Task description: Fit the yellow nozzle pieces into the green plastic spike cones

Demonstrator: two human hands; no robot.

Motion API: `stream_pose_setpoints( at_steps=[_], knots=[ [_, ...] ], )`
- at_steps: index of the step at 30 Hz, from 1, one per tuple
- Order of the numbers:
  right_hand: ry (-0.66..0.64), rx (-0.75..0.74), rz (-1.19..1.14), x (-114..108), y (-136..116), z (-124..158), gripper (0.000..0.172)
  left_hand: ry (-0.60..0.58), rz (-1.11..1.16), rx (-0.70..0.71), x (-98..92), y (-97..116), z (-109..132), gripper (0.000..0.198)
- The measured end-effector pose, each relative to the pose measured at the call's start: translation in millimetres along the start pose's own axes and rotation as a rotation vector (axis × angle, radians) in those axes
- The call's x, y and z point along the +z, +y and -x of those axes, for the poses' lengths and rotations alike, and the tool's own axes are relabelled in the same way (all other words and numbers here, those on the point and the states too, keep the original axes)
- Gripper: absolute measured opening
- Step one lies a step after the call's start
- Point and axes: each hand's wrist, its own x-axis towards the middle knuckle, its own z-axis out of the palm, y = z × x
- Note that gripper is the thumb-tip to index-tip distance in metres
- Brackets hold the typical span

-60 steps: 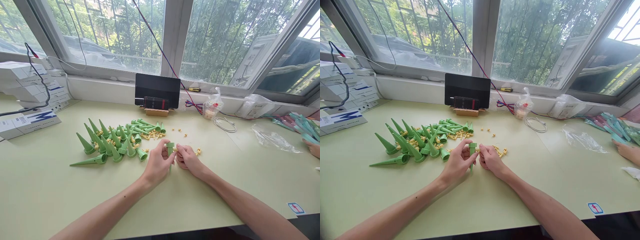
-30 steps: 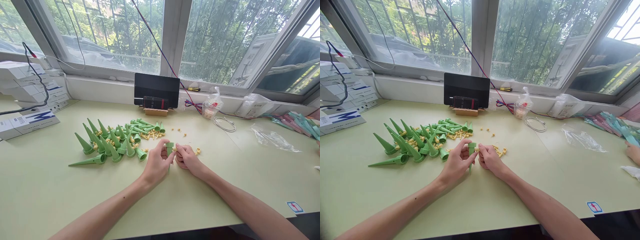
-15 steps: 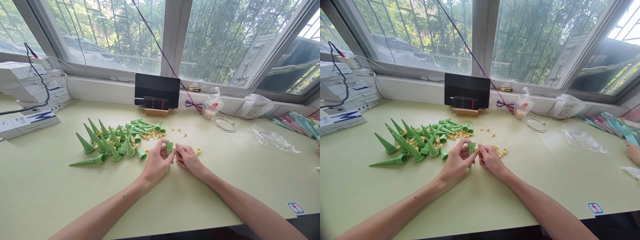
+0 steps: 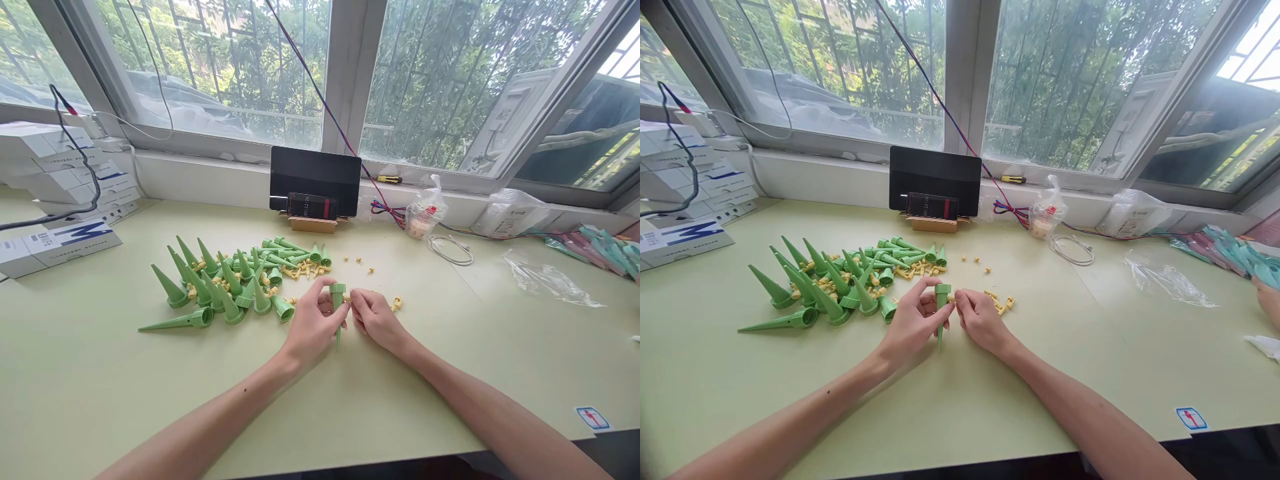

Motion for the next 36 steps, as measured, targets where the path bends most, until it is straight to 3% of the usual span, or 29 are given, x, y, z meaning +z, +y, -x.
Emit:
stream_pose_setpoints(
  at_steps=[36],
  knots=[
    [-0.006, 0.048, -0.026, -2.7, -0.8, 0.9, 0.055, 0.011, -0.041, 0.057, 3.4, -2.2, 1.5, 0.029]
  ],
)
